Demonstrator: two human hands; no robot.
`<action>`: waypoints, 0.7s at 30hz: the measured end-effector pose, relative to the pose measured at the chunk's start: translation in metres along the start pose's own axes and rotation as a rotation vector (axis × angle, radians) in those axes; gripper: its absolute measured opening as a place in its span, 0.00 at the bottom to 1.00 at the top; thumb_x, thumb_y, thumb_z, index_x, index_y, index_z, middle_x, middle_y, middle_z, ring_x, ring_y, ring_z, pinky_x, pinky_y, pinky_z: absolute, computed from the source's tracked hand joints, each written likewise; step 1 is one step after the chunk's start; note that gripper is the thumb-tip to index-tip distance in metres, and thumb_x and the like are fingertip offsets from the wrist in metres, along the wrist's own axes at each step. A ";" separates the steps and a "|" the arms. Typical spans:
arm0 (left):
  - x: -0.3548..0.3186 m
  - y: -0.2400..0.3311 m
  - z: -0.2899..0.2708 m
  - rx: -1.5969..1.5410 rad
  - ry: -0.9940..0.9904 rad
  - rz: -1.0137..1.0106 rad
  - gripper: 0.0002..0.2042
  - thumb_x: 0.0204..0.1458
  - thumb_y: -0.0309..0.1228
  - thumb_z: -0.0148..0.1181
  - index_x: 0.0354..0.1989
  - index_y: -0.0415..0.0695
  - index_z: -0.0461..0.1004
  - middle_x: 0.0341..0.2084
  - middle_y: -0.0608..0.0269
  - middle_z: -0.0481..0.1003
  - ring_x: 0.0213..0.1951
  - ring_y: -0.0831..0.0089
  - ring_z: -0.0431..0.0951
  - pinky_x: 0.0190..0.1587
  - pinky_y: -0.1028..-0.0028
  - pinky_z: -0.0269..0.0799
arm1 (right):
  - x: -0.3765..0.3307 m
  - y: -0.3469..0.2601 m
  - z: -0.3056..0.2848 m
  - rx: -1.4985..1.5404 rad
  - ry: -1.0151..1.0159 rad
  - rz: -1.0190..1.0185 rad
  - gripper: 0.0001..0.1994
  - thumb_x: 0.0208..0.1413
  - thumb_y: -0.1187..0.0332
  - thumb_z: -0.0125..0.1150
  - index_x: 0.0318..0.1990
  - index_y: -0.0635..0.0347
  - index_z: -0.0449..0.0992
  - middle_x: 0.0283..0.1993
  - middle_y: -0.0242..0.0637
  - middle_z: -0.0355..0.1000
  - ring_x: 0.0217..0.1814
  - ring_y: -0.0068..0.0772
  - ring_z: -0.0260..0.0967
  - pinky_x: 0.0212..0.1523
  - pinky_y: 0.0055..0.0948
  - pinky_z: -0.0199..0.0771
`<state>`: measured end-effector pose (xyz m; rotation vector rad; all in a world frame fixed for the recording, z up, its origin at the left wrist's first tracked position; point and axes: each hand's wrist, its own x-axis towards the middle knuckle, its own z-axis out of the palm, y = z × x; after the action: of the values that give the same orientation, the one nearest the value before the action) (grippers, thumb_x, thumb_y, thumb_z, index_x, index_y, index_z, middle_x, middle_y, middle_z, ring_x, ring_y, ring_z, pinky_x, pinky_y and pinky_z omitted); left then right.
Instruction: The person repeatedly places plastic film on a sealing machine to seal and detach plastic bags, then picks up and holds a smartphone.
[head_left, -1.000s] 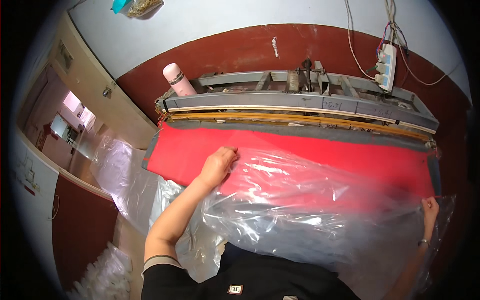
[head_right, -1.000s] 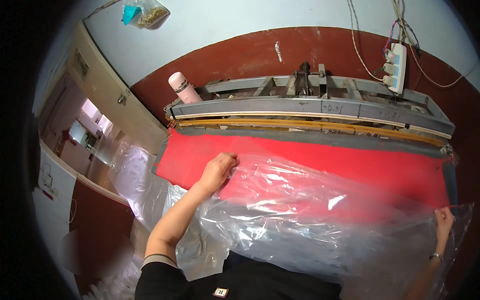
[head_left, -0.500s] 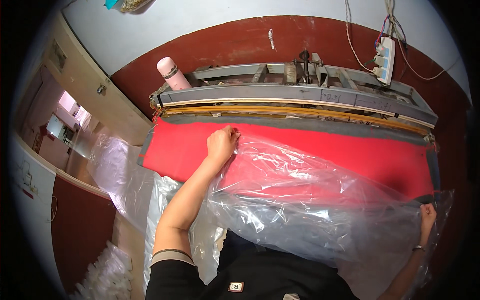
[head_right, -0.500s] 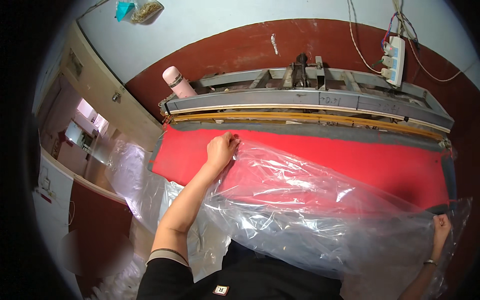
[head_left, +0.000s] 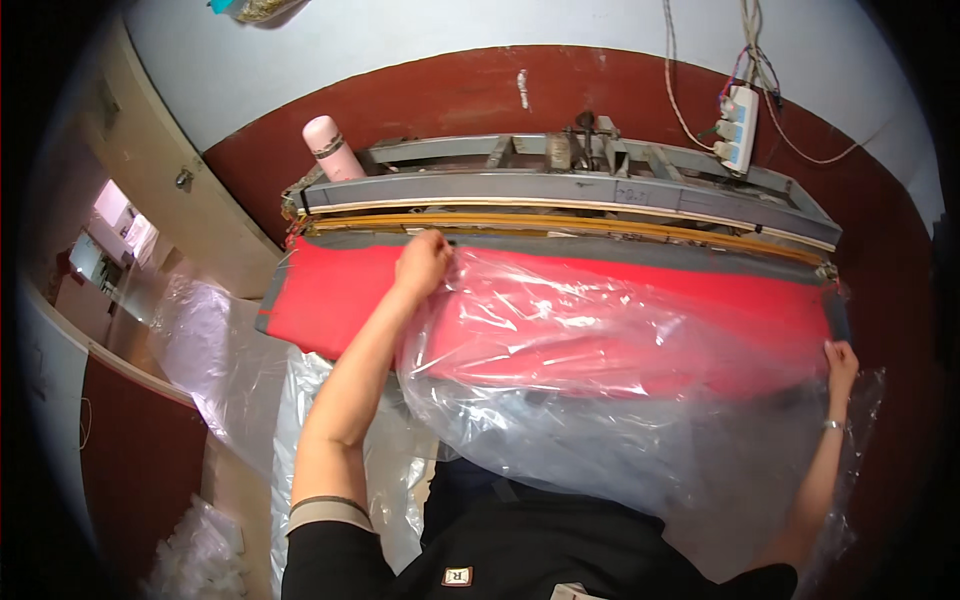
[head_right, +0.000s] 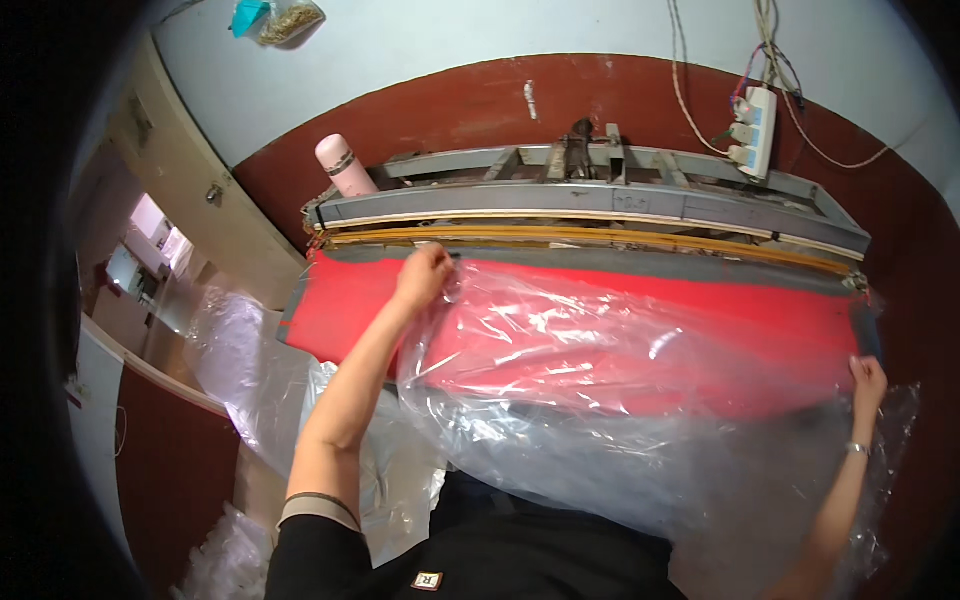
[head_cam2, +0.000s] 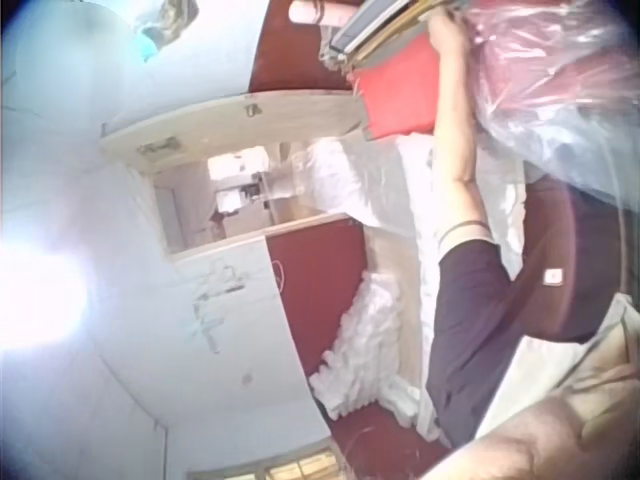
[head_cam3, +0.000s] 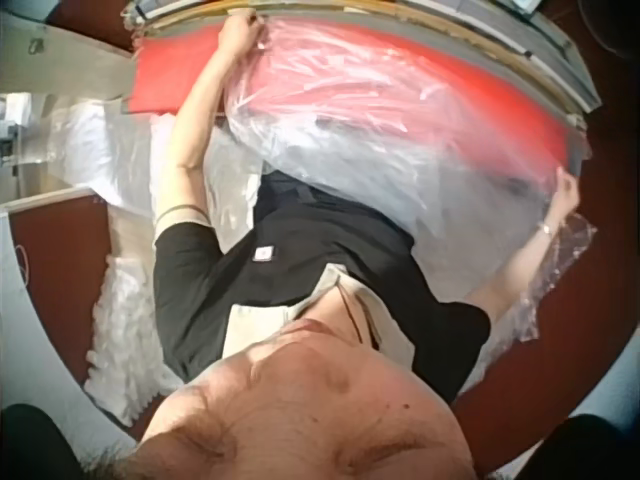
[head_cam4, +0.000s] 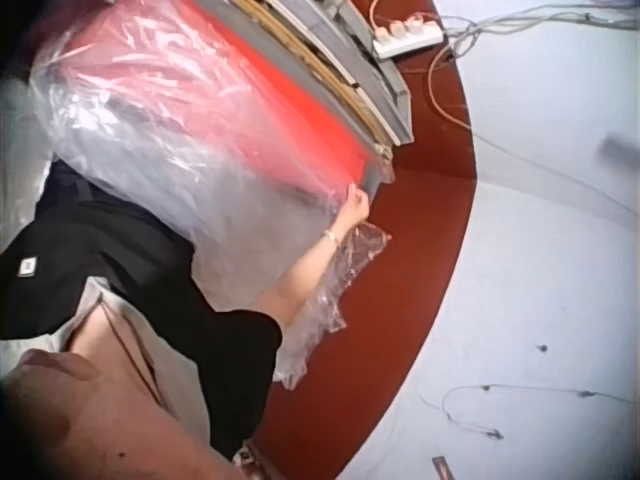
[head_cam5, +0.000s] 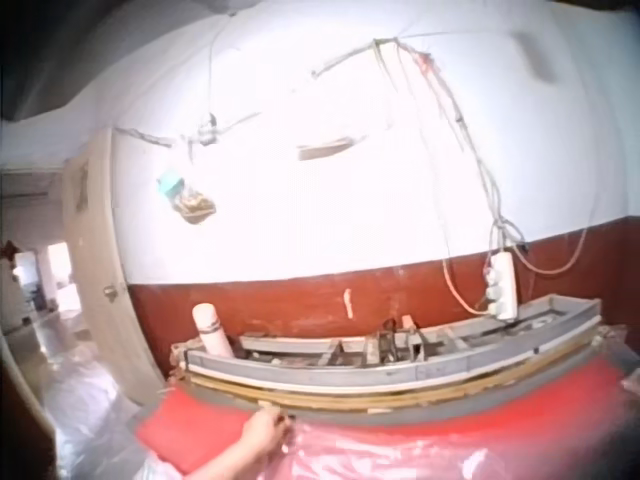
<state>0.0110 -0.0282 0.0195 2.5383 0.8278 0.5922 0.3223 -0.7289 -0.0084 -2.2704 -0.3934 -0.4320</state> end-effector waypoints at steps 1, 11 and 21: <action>0.009 0.001 -0.003 0.001 -0.014 -0.083 0.06 0.46 0.31 0.50 0.27 0.41 0.70 0.28 0.49 0.73 0.35 0.53 0.72 0.36 0.61 0.66 | 0.010 -0.006 0.009 -0.038 0.018 0.006 0.11 0.50 0.66 0.58 0.23 0.64 0.68 0.18 0.26 0.58 0.23 0.17 0.52 0.25 0.21 0.57; 0.005 -0.019 0.015 -0.168 0.639 -0.182 0.06 0.52 0.28 0.46 0.29 0.38 0.62 0.23 0.46 0.70 0.29 0.48 0.71 0.31 0.59 0.66 | 0.067 -0.062 0.136 -0.207 0.397 -0.034 0.09 0.54 0.66 0.52 0.26 0.61 0.65 0.18 0.33 0.63 0.20 0.23 0.55 0.24 0.28 0.59; 0.046 -0.058 0.016 -0.595 0.603 -0.142 0.08 0.50 0.27 0.53 0.22 0.39 0.65 0.14 0.73 0.63 0.19 0.86 0.59 0.22 0.82 0.58 | 0.111 -0.061 0.174 0.289 0.203 -0.053 0.08 0.54 0.67 0.54 0.28 0.61 0.66 0.19 0.24 0.59 0.21 0.15 0.53 0.22 0.18 0.56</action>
<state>0.0268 0.0400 -0.0104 1.7566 0.8449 1.3576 0.4285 -0.5431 -0.0339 -1.9198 -0.3852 -0.5875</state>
